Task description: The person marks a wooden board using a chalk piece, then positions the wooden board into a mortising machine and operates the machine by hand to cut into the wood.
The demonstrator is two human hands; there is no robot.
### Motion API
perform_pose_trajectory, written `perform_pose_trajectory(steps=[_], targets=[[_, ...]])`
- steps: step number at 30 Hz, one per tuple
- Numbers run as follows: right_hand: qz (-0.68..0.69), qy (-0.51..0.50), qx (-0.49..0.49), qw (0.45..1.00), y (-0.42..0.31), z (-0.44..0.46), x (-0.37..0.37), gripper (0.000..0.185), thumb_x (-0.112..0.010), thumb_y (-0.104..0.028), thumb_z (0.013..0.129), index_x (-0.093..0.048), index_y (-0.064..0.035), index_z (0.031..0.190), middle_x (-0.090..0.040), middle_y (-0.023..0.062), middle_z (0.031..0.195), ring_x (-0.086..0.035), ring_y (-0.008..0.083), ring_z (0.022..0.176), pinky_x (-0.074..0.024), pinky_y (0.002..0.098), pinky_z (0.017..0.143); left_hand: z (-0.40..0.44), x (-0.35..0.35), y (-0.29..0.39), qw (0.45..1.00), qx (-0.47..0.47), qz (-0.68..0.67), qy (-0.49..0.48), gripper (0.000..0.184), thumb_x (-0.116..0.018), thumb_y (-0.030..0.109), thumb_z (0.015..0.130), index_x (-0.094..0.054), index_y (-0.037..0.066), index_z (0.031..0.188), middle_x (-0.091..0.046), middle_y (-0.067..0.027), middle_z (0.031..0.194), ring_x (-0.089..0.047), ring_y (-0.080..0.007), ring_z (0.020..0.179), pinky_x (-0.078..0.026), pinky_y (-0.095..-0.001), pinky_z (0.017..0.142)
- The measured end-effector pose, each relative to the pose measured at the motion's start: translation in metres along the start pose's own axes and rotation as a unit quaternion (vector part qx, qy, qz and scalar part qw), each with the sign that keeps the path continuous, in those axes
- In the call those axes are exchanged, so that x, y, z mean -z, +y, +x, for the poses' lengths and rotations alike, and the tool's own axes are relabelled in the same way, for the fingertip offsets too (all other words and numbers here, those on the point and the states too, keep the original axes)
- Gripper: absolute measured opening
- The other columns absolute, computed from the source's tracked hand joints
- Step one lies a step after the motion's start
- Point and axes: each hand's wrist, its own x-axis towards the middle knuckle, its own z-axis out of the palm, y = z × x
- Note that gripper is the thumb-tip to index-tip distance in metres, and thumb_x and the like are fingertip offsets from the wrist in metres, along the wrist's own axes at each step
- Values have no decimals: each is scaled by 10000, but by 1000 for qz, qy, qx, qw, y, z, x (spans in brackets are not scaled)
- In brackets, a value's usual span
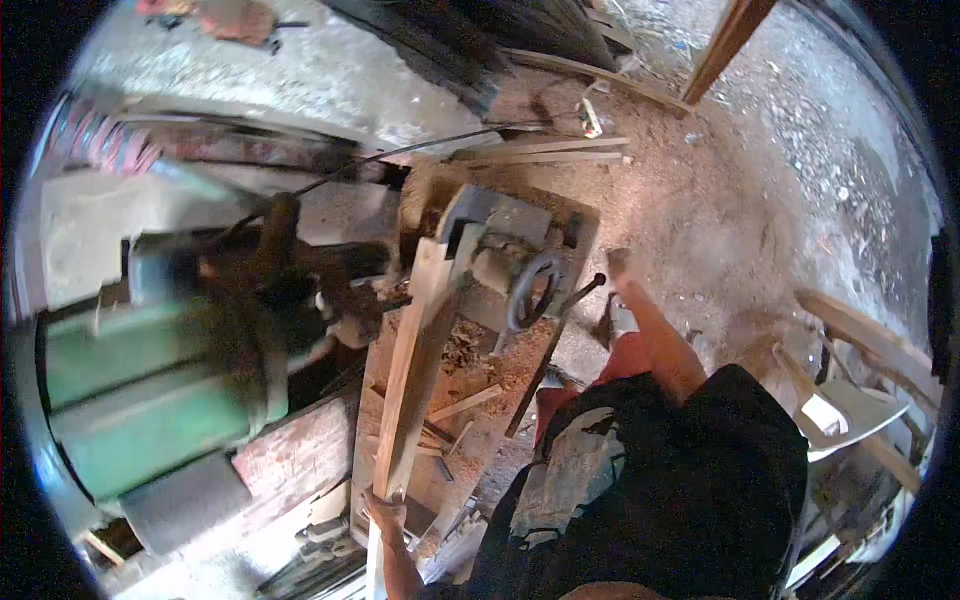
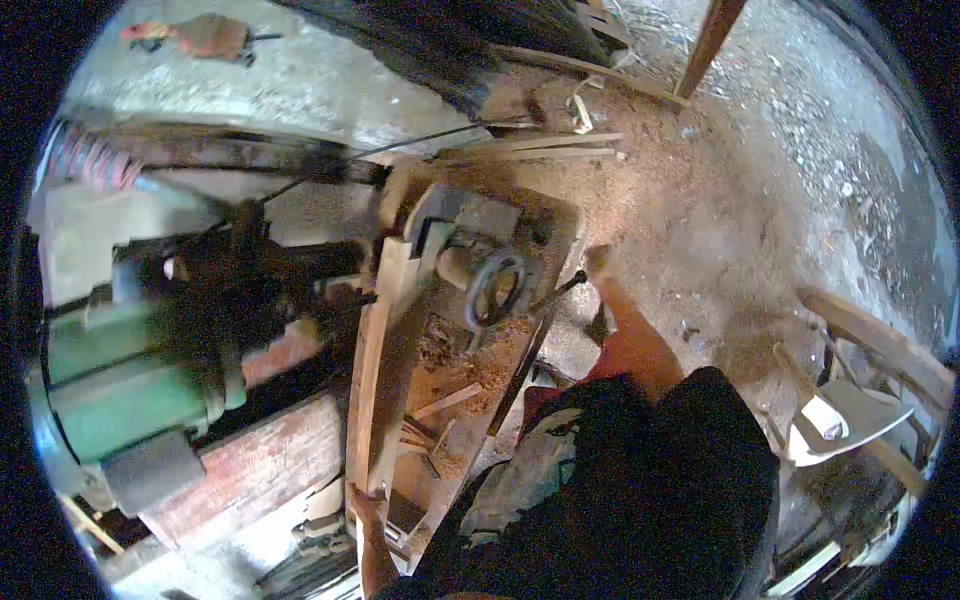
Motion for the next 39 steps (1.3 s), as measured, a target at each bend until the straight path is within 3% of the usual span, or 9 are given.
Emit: perform_pose_trajectory(steps=[2, 6, 10, 19, 26, 29, 32, 35, 39], targets=[[-35, -185, 13, 982, -63, 35, 101, 129, -598, -153, 913, -652, -58, 982, -674, 186, 923, -637, 380, 845, -522, 426, 756, -1, -15, -34, 995, 45, -82, 37, 647, -888, 97, 690, -555, 18, 1239, -634, -212, 1048, -608, -399, 981, -507, -496, 871], [29, 111, 221, 968, -234, 27, 251, 145, -556, -146, 997, -637, -25, 1001, -652, 200, 871, -627, 401, 816, -510, 425, 755, -8, -31, -40, 994, 8, 0, 107, 658, -927, 186, 632, -531, 25, 1132, -610, -217, 997, -576, -411, 968, -447, -540, 870], [123, -84, 230, 962, -405, -44, 338, 145, -572, -149, 1022, -626, -19, 988, -642, 151, 854, -630, 312, 792, -516, 403, 753, -7, -23, -6, 983, 21, 142, 113, 573, -902, 147, 618, -552, 56, 1062, -631, -169, 957, -574, -423, 983, -408, -520, 886], [156, -294, 594, 732, -560, -283, 204, 249, -621, -312, 977, -661, -76, 1047, -656, 145, 921, -655, 341, 921, -502, 468, 901, -8, -22, 27, 973, -39, 94, 207, 521, -880, 171, 640, -570, 88, 1050, -608, -133, 948, -564, -396, 971, -385, -527, 856], [-104, -360, 623, 687, -575, -356, 128, 405, -624, -428, 977, -666, -71, 1165, -693, 135, 1002, -655, 322, 1024, -443, 493, 919, -9, -18, 26, 980, -34, 75, 180, 735, -882, 251, 680, -556, 67, 1313, -635, -165, 1145, -575, -400, 1115, -382, -542, 993], [-98, -351, 599, 713, -575, -356, 128, 406, -622, -431, 976, -673, -74, 1164, -695, 143, 982, -666, 322, 994, -452, 486, 915, -16, -6, 21, 910, -98, -59, 399, 830, -850, 273, 755, -461, 22, 1444, -561, -225, 1327, -527, -422, 1256, -353, -578, 1084], [-91, -332, 609, 715, -572, -357, 127, 334, -640, -390, 966, -696, -81, 1080, -693, 149, 959, -670, 333, 927, -464, 492, 860, -49, -47, -104, 816, 177, 21, 550, 719, -623, 400, 1013, -371, -111, 1452, -468, -318, 1440, -498, -446, 1297, -411, -561, 1123], [-97, -330, 603, 720, -574, -360, 122, 275, -685, -336, 939, -696, -81, 1041, -683, 166, 874, -671, 359, 864, -479, 508, 801, -97, -60, -174, 593, 366, -464, 547, 517, -654, 326, 978, -572, -61, 1311, -635, -236, 1235, -632, -376, 1109, -565, -518, 902], [-48, -347, 615, 707, -577, -363, 118, 198, -691, -228, 943, -703, -54, 1037, -704, 168, 863, -682, 375, 839, -503, 505, 789, -99, -55, -181, 520, 377, -578, 503, 411, -616, 419, 959, -627, 52, 1144, -623, -95, 1100, -593, -241, 989, -523, -401, 841]])
